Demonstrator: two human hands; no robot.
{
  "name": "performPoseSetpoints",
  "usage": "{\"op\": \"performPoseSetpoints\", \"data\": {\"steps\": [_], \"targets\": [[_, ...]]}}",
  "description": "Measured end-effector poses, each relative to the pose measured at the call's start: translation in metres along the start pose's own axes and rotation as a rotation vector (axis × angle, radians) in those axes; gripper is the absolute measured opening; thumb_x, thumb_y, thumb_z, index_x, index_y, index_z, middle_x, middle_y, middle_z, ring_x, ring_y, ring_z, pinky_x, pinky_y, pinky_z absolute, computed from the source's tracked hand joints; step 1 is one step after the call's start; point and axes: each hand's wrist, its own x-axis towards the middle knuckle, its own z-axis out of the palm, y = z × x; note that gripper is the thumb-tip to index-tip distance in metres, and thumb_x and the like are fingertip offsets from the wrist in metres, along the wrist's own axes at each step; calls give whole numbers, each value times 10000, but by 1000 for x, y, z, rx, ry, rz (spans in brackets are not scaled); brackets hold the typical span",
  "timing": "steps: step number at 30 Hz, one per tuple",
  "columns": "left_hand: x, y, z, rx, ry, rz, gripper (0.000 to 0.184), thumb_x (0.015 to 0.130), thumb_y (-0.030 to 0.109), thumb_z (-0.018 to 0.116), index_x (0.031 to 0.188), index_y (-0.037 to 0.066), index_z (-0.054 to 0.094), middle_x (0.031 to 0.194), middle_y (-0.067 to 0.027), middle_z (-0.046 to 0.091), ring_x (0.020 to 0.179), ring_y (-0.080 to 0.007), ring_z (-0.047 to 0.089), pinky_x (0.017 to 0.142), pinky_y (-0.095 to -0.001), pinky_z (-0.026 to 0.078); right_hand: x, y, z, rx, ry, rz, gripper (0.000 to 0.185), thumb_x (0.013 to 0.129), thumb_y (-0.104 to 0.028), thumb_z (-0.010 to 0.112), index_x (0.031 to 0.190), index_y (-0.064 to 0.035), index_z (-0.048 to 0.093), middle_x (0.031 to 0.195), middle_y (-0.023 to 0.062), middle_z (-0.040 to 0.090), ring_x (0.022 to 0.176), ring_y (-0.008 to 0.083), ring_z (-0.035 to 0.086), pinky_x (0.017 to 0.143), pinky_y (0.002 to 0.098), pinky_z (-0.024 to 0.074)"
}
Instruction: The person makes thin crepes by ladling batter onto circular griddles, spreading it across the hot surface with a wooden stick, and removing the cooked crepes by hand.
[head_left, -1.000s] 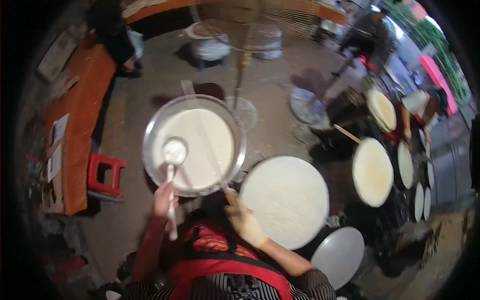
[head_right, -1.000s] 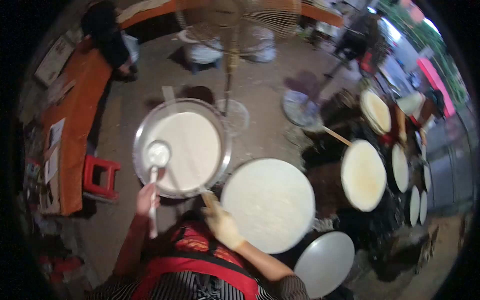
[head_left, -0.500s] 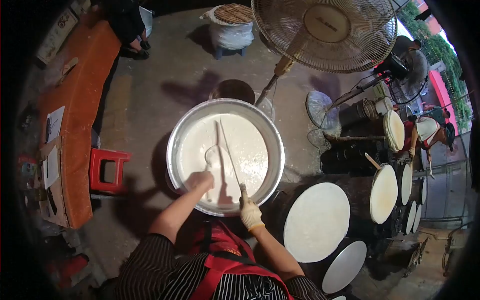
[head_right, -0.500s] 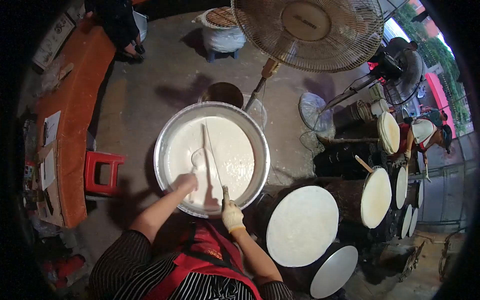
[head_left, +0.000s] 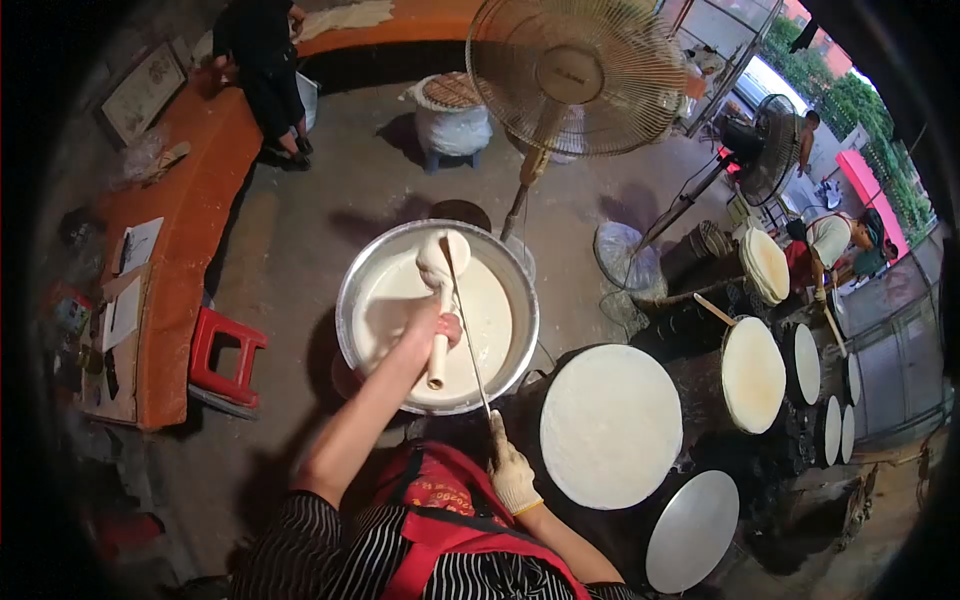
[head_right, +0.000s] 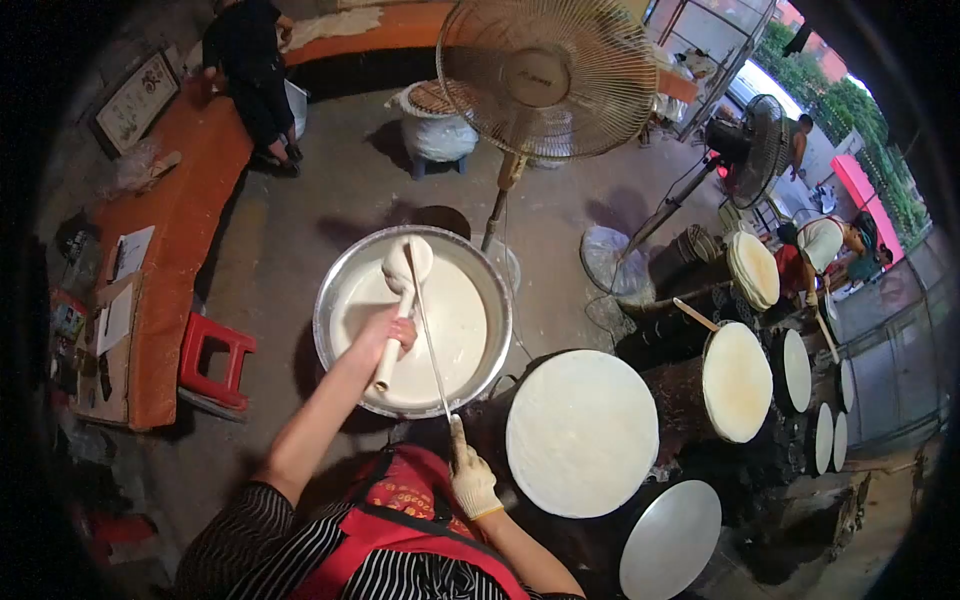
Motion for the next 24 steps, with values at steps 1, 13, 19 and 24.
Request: {"op": "performPoseSetpoints", "data": {"steps": [1,13,19,24], "targets": [[-21,-8,10,47,-36,52,333,1029,364,388,846,88,363,576,41,336,394,-39,271,307,-181,240,-9,4,-8,-10,20,-22,806,839,-96,560,1533,-176,159,1035,216,634,803,415,628,705,505,503],[-216,37,95,984,-135,582,218,1038,257,405,1024,41,430,693,-15,437,480,-36,341,364,-174,287,-32,-15,-80,-34,603,-317,708,804,-47,598,1468,-110,361,1070,121,650,806,299,650,683,382,533],[-102,101,27,576,166,-109,287,1030,222,399,1017,-60,454,606,6,412,428,-58,358,350,-202,324,-1,-56,-39,9,205,10,828,799,-137,648,1511,-115,227,1317,155,548,1048,323,617,831,394,519],[-133,110,-23,810,-137,51,321,1030,232,416,1187,-45,462,681,-8,435,455,-45,342,360,-178,284,-39,-61,-15,112,549,-80,753,847,-100,614,1500,-88,237,1302,210,554,1049,366,619,862,412,513]]}}
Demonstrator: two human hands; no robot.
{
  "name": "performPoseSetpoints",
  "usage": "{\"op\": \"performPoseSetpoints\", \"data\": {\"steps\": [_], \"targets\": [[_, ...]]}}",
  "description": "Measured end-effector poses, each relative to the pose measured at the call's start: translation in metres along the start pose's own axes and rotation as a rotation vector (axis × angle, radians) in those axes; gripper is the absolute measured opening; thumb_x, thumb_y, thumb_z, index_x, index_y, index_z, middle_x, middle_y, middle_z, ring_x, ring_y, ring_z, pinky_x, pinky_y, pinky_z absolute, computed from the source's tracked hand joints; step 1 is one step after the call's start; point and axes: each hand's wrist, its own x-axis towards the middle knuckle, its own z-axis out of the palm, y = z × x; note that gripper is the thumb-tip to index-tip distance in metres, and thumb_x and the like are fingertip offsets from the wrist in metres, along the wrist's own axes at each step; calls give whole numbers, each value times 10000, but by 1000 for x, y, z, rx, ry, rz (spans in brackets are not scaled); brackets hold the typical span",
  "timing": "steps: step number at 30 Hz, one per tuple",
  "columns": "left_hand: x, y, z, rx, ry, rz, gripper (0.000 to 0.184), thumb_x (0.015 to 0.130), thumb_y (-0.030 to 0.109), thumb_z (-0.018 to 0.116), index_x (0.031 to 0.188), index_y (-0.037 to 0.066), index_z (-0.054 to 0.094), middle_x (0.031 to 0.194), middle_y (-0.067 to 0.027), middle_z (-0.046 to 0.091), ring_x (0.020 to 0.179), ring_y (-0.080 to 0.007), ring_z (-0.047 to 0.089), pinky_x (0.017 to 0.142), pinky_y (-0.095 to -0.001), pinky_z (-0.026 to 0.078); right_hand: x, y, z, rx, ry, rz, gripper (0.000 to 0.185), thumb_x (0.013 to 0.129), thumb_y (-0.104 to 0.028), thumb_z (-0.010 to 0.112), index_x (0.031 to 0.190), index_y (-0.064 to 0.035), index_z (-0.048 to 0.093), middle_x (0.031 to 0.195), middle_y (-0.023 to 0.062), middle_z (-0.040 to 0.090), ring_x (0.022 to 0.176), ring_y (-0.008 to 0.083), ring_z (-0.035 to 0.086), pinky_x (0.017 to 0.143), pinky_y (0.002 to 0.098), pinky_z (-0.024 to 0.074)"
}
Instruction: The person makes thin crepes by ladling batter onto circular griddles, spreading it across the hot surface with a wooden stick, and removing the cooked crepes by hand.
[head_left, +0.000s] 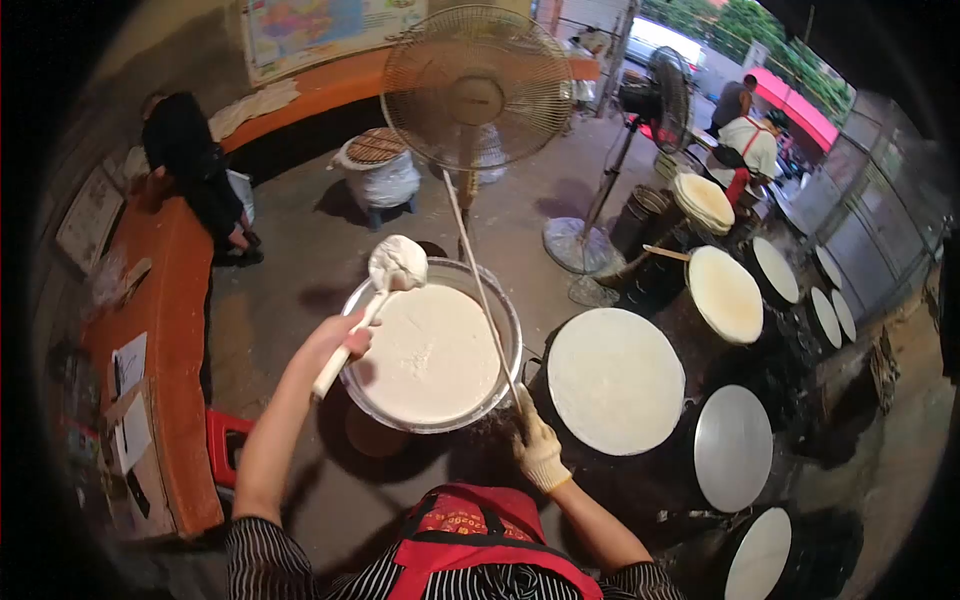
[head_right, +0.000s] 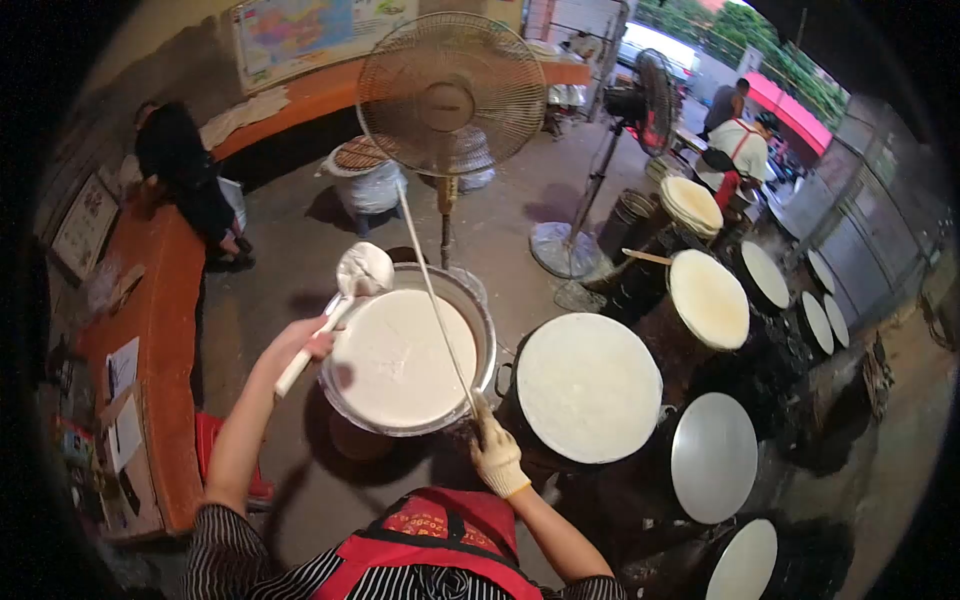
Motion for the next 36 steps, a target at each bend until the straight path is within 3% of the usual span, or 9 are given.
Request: {"op": "performPoseSetpoints", "data": {"steps": [3,7,11,17,25,27,29,32,36], "targets": [[-15,-28,-9,173,2,155,354,1042,287,387,1202,-20,458,678,5,434,455,-35,318,374,-170,272,-30,13,4,12,193,64,622,891,-81,570,1464,-70,326,1326,212,536,1096,370,597,910,419,491],[51,-17,-27,-58,228,-255,274,1041,247,359,1086,-6,455,616,22,412,432,-65,379,370,-215,305,-67,13,8,58,198,387,492,948,-153,533,1413,-66,401,1209,239,596,1031,429,606,857,459,507],[17,-92,43,601,210,186,257,1036,296,374,1072,59,468,640,23,423,435,-55,330,370,-195,253,-130,16,-13,104,323,591,470,963,-199,520,1411,-115,407,1252,227,576,1120,409,571,930,448,471],[82,-86,114,256,-146,-538,297,1021,235,418,1122,-43,447,715,-4,401,496,-28,319,366,-151,264,-210,13,-7,178,509,982,482,897,-149,554,1362,-78,452,1116,201,654,1032,383,625,874,395,498],[75,-171,310,623,-512,-750,255,909,70,427,1137,-41,448,679,14,389,471,-30,312,358,-153,261,-283,-21,-69,373,873,1070,358,973,-248,527,1215,11,579,775,70,646,670,142,590,620,284,463],[84,-233,395,803,-680,-658,256,889,94,459,1109,-36,477,670,7,404,469,-54,347,374,-198,313,-326,30,-106,251,905,860,367,977,-244,513,1222,22,572,743,64,640,601,118,569,566,264,447],[81,-295,459,1171,-836,-142,297,856,100,519,1127,-21,504,659,-13,454,492,-98,433,413,-260,379,-339,55,-170,111,764,686,513,829,0,531,1338,10,467,902,157,678,683,264,660,625,343,535],[51,-360,556,1493,-1058,799,327,773,74,603,1082,-25,564,700,-156,596,658,-278,620,587,-402,468,-316,88,-277,-498,814,390,567,848,-20,614,1390,-52,451,1082,148,668,810,306,661,677,349,553],[35,-445,644,1685,-1088,1004,177,763,60,593,926,-8,583,805,-237,617,781,-432,593,680,-473,466,-343,133,-372,-611,635,854,529,924,-164,569,1431,-223,430,1040,126,680,740,284,660,615,354,535]]}}
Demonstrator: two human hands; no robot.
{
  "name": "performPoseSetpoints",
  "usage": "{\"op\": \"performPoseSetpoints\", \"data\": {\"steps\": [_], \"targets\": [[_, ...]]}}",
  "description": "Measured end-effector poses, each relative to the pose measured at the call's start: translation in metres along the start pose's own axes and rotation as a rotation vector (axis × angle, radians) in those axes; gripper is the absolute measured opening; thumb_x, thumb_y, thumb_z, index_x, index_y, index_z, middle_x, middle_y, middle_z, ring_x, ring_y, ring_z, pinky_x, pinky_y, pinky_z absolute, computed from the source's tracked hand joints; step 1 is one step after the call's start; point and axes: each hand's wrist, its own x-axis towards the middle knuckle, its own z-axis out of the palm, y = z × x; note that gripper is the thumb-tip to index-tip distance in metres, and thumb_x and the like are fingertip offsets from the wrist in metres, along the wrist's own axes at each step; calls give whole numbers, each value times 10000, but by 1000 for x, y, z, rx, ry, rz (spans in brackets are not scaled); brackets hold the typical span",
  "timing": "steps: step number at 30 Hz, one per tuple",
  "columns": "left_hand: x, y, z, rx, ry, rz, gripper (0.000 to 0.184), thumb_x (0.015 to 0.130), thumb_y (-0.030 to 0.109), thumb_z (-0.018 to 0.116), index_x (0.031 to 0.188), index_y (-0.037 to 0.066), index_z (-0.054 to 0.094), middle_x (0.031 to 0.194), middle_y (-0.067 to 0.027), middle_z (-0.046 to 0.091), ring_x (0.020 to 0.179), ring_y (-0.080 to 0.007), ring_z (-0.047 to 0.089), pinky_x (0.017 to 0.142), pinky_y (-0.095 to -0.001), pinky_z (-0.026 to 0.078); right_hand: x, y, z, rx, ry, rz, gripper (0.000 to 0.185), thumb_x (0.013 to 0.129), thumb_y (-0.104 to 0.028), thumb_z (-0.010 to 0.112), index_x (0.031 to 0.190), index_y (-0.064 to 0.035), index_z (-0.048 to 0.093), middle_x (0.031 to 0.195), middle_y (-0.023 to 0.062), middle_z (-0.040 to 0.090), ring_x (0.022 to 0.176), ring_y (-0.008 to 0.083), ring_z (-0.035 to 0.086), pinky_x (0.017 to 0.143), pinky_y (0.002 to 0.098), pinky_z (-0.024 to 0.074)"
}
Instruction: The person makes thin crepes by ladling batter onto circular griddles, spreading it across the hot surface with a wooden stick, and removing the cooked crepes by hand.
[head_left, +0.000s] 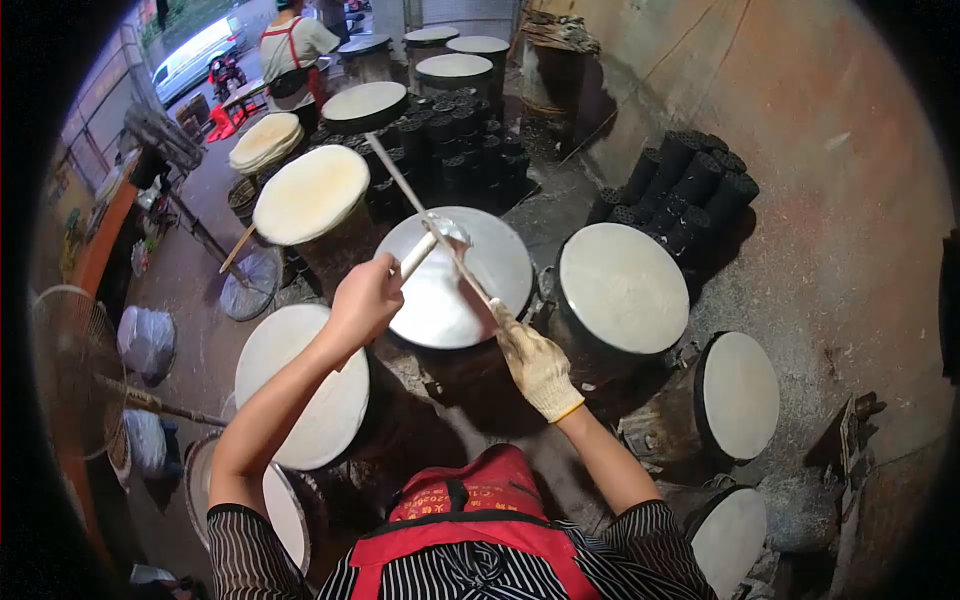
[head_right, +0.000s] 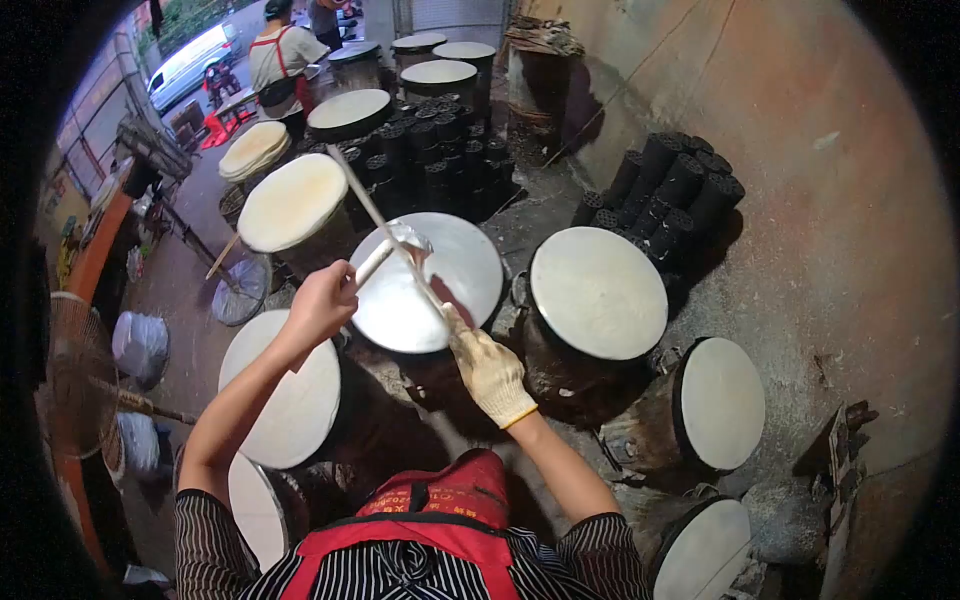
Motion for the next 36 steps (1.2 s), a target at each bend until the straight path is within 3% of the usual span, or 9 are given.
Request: {"op": "performPoseSetpoints", "data": {"steps": [4,8,10,13,16,19,22,27,36], "targets": [[54,12,65,-114,-3,-89,230,701,36,646,915,-17,583,748,-209,622,724,-371,631,653,-412,492,13,76,0,426,-62,270,555,940,-137,527,1464,-225,363,798,129,648,688,352,620,720,444,513],[92,-2,146,-370,-18,-330,286,676,79,677,927,-38,604,642,-148,629,552,-242,635,525,-361,501,-1,118,37,1364,-196,987,497,960,-295,512,1439,-370,401,638,-22,508,341,82,370,306,229,273],[106,-8,186,-482,17,-422,295,712,109,654,946,-69,627,584,-130,620,458,-169,602,437,-317,487,-28,145,86,1527,-137,1025,513,946,-235,532,1432,-352,418,708,-29,562,416,68,436,349,215,323],[124,-27,231,-594,58,-526,344,730,118,650,1010,-82,649,576,-127,622,453,-163,596,450,-310,485,-49,151,158,639,140,538,520,927,-180,541,1430,-268,440,951,96,683,707,206,636,615,290,508],[140,-40,239,-347,171,-337,282,707,90,666,961,-33,653,692,-173,656,598,-286,644,593,-376,512,-48,134,143,211,81,567,479,944,-302,532,1414,-292,442,867,266,586,769,463,594,687,532,476],[156,-34,217,-176,279,-216,215,700,-7,591,915,4,584,832,-193,618,807,-401,586,717,-451,460,-18,124,150,118,-5,683,548,929,-302,546,1449,-327,374,862,267,593,773,460,597,679,541,471],[173,-35,197,-117,475,-80,262,689,-99,476,922,13,519,859,-196,526,859,-416,501,720,-494,394,30,125,164,224,-67,772,546,948,-320,516,1466,-322,343,889,219,642,866,419,625,792,508,489],[154,-70,157,-176,347,-59,229,703,-14,593,929,23,591,869,-164,578,837,-355,571,728,-426,448,69,107,153,1316,66,949,420,968,-153,507,1367,-285,512,681,-69,511,393,33,366,334,206,277],[-12,-111,132,-1008,248,-656,145,896,143,631,891,9,576,631,-19,552,458,-87,485,402,-233,371,45,40,213,1888,442,1238,300,935,-366,575,1231,-327,608,759,-113,554,356,94,335,314,254,269]]}}
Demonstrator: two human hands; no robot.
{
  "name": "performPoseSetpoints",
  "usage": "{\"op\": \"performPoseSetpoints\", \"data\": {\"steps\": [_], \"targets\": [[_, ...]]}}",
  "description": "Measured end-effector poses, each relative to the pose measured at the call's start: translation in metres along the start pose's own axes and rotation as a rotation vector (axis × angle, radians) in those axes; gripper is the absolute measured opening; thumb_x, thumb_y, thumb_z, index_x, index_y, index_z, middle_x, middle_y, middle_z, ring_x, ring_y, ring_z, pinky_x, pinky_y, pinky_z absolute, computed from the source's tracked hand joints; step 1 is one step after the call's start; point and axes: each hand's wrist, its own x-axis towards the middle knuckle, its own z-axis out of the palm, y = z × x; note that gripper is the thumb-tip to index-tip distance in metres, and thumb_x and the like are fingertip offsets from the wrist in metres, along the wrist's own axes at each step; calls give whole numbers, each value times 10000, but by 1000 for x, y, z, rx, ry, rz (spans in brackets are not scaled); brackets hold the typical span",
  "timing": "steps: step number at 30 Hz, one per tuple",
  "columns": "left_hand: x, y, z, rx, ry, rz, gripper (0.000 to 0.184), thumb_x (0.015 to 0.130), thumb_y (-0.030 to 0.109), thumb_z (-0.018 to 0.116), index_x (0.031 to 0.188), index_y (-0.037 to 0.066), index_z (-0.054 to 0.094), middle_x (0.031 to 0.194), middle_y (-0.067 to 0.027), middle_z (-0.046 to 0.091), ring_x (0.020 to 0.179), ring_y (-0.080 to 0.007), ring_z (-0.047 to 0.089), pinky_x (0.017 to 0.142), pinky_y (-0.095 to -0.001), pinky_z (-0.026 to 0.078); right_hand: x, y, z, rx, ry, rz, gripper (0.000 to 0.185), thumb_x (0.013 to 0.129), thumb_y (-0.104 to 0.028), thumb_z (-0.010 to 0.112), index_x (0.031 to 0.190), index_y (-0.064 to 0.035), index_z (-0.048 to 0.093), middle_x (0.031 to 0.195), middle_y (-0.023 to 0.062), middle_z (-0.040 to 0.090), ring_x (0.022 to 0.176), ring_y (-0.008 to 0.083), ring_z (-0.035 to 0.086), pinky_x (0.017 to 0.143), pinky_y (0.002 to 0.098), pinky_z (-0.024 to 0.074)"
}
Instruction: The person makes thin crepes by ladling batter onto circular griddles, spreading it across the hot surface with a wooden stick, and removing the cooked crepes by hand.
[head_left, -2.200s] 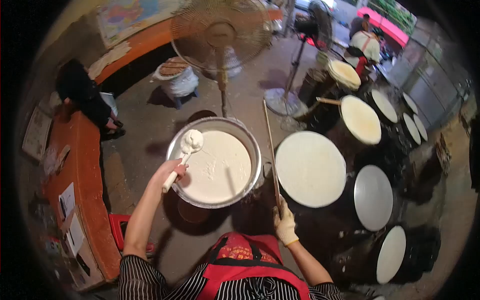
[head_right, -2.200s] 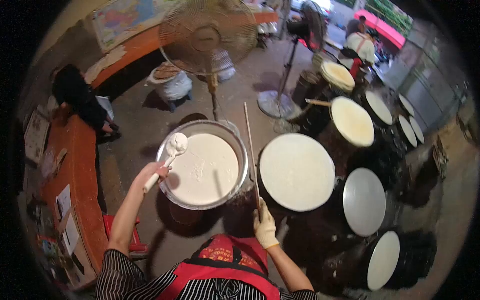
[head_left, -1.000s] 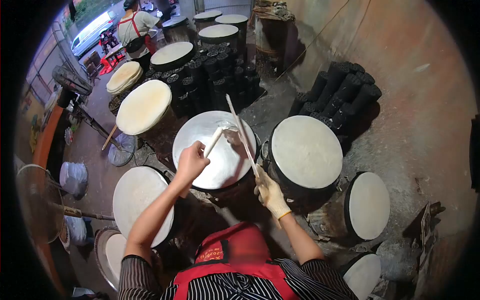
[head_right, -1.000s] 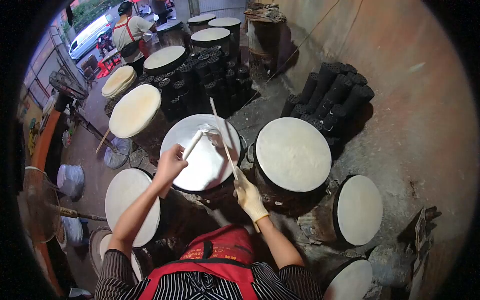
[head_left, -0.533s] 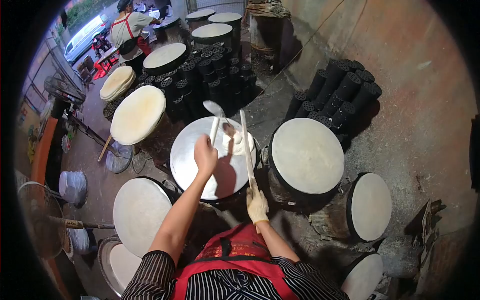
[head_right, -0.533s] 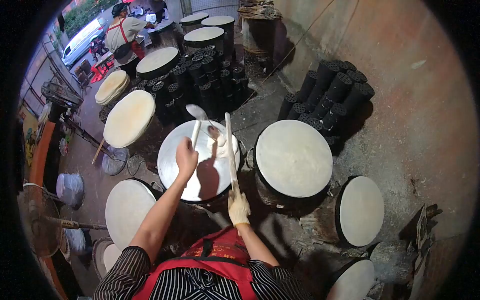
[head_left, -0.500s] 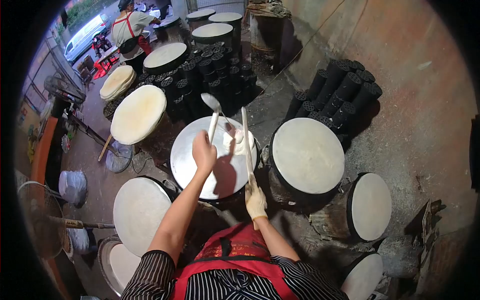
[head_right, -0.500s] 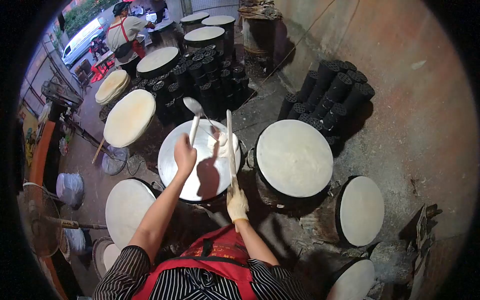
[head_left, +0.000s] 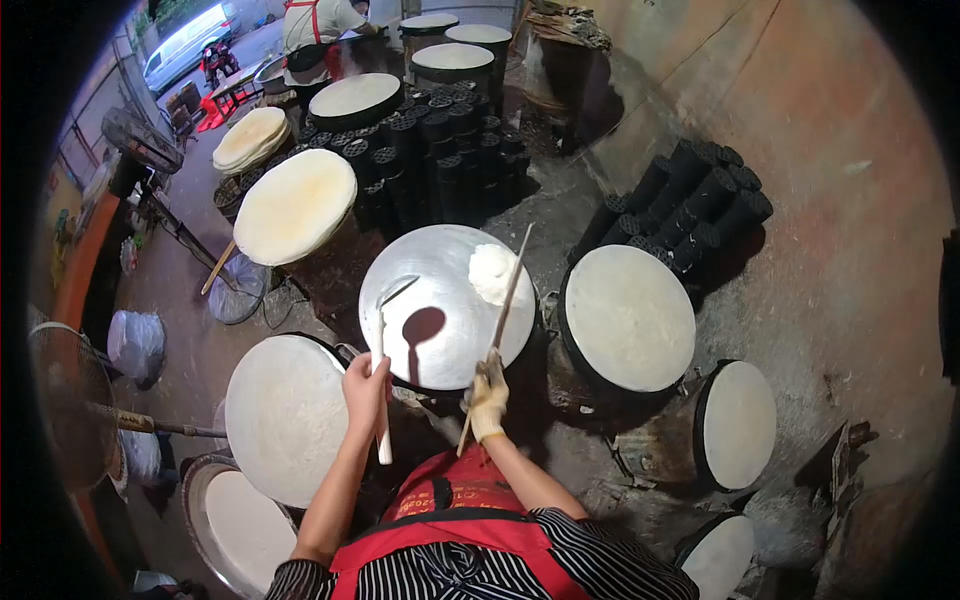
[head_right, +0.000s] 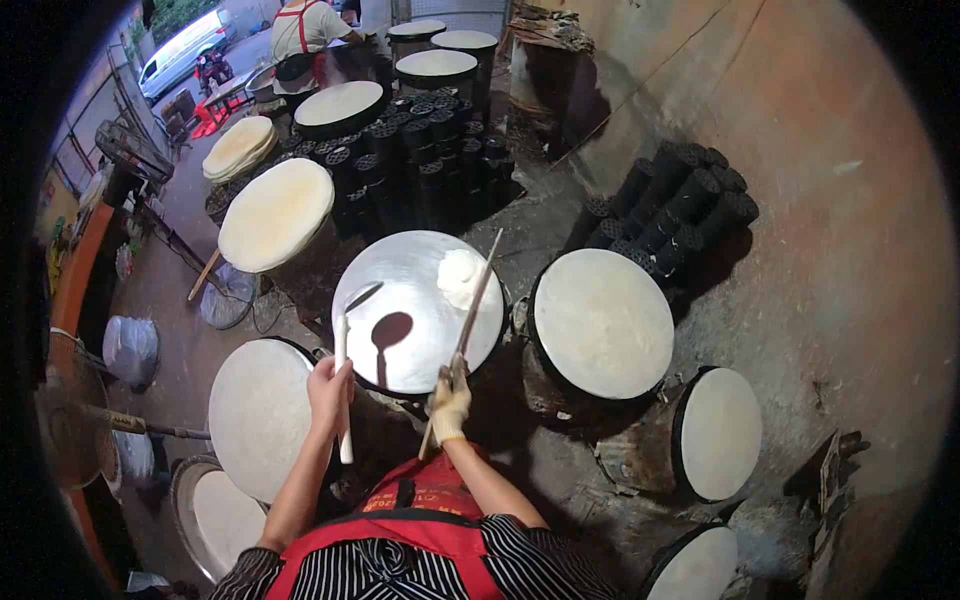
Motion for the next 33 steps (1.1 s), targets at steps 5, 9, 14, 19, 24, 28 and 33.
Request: {"op": "performPoseSetpoints", "data": {"steps": [5,9,14,19,24,28,33], "targets": [[-70,29,-17,-324,28,29,279,1010,249,479,1036,-11,576,711,-40,558,496,-75,464,427,-207,365,60,1,73,-43,4,46,287,944,-367,577,1200,-246,624,752,-62,507,410,104,365,357,245,279],[-91,16,-43,-402,-12,-142,290,1023,263,446,1127,25,576,762,-37,571,570,-66,474,448,-207,360,38,-26,75,-860,-142,-107,348,952,-208,586,1298,-203,559,680,-42,479,426,79,394,372,245,352],[-112,12,-80,-210,-103,-327,199,988,257,545,935,82,625,661,52,468,523,-38,368,446,-189,295,-3,-31,-11,-597,-33,-268,362,933,-140,564,1284,-223,593,651,-52,526,373,84,393,307,252,282],[-130,6,-98,-281,-72,-367,333,975,284,573,707,144,435,601,74,354,473,-33,320,419,-203,257,2,-2,-4,-543,35,-163,296,938,-269,616,1233,-246,630,581,-51,446,353,90,347,311,266,281],[-136,8,-86,-291,20,-345,297,986,297,552,801,65,558,615,59,359,491,-38,340,409,-198,285,26,-10,59,-733,-163,2,313,951,-248,577,1262,-251,606,594,-45,402,380,81,340,327,264,287],[-139,3,-64,-339,51,-364,289,984,279,558,1021,8,653,658,59,376,513,-35,352,420,-187,295,-8,-59,77,-989,-331,85,381,939,-179,548,1317,-216,563,620,-28,428,373,77,339,335,257,273],[-149,-9,-24,-445,122,-368,267,983,221,558,1129,12,639,692,60,384,525,-28,351,427,-177,298,59,-94,-21,-754,-252,-98,408,929,-110,557,1325,-205,570,666,-25,486,389,81,345,348,256,277]]}}
